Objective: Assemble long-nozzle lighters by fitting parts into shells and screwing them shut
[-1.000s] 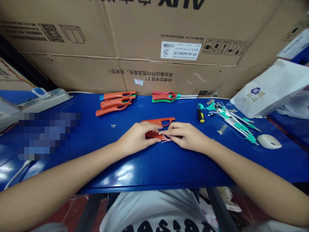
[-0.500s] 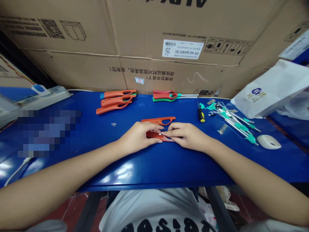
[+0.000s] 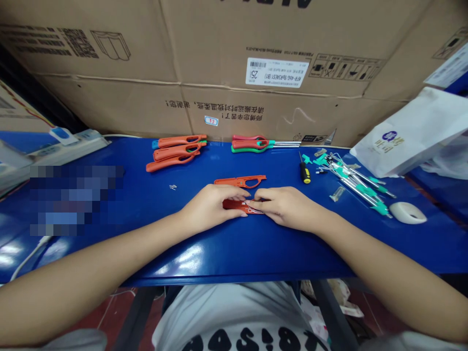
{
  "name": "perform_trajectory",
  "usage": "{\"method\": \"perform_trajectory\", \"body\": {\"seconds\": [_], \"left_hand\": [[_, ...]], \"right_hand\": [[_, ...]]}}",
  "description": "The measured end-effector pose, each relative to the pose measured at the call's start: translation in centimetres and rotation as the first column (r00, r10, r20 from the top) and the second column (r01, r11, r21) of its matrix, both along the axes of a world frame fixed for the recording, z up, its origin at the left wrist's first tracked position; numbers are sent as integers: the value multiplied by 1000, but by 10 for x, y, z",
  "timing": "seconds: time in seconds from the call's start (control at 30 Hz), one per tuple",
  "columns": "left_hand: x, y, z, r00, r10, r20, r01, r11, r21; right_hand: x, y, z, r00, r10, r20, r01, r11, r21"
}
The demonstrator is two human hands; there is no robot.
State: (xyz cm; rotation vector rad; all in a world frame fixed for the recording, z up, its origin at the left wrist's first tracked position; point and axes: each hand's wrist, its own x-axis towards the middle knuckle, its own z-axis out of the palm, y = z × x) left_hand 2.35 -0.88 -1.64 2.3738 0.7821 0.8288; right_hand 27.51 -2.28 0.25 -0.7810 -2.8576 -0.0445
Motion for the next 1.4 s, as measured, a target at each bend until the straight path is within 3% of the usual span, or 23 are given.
{"method": "perform_trajectory", "body": {"seconds": [0.27,0.43,0.77,0.97,1.23,1.4], "left_hand": [[-7,-2,9,981,-68,-181,99,981,167],[-10,-2,14,956,-125,-264,182,962,203],[-8,-12,17,901,25,-432,177,890,420],[-9,-12,18,903,24,-430,151,917,368],[-8,-14,21,919,-31,-394,142,956,257],[-7,-13,23,925,-66,-374,153,966,209]], "right_hand": [[9,4,6,949,-160,-273,93,966,-243],[10,1,13,964,-158,-215,64,919,-389],[6,-3,16,961,-233,-148,131,858,-496],[5,-7,19,946,-286,-152,182,858,-481],[14,-5,22,971,-203,-122,110,843,-527],[23,-5,32,966,-252,-63,183,831,-525]]}}
